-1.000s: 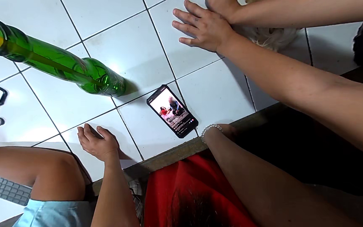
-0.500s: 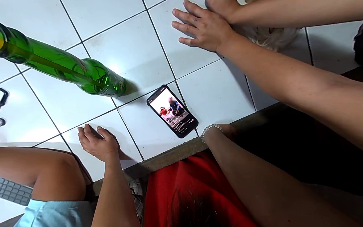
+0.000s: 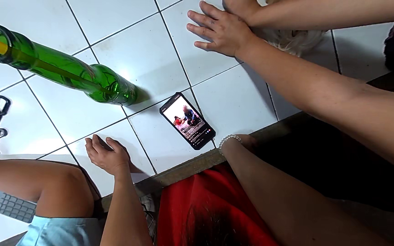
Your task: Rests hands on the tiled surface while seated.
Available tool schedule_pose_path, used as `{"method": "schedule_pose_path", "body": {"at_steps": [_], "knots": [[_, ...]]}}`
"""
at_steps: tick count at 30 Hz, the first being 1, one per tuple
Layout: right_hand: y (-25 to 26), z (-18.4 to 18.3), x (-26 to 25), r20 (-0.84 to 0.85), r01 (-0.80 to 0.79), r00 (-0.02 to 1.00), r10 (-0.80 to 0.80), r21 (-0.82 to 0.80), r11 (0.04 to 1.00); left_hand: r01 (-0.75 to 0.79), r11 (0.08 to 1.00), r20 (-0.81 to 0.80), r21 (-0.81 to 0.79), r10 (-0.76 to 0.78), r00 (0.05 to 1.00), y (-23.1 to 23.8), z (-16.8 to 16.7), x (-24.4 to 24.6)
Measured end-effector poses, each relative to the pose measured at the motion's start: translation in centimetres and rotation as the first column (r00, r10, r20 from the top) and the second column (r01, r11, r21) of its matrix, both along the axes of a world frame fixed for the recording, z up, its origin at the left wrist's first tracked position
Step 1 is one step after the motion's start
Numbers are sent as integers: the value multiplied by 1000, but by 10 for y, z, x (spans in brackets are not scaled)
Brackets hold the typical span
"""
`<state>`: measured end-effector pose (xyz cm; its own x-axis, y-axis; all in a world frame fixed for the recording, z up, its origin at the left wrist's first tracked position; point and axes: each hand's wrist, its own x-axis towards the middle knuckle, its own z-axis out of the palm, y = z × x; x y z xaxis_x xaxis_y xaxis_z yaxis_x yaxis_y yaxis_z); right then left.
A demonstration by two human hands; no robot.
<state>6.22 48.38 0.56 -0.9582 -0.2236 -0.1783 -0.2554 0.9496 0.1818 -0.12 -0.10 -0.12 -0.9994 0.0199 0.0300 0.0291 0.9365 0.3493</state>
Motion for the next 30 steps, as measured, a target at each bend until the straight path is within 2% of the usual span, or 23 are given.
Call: {"method": "schedule_pose_path", "body": {"at_steps": [10, 14, 19, 27, 30], "knots": [[-2, 2, 0, 7, 28, 1000, -27, -30, 999, -2, 1000, 2, 0, 2, 1000, -1, -1, 0], [-4, 5, 1, 21, 63, 998, -61, -87, 994, 8, 1000, 4, 9, -8, 1000, -1, 0, 0], [-4, 4, 1, 20, 49, 999, -48, -56, 997, 2, 1000, -8, 8, -2, 1000, -2, -2, -1], [-5, 5, 1, 50, 112, 993, -105, -173, 979, 3, 1000, 0, 9, -3, 1000, -2, -2, 0], [-5, 6, 0, 65, 123, 991, -114, -164, 979, 1, 1000, -1, 9, -1, 1000, -3, -3, -1]]}}
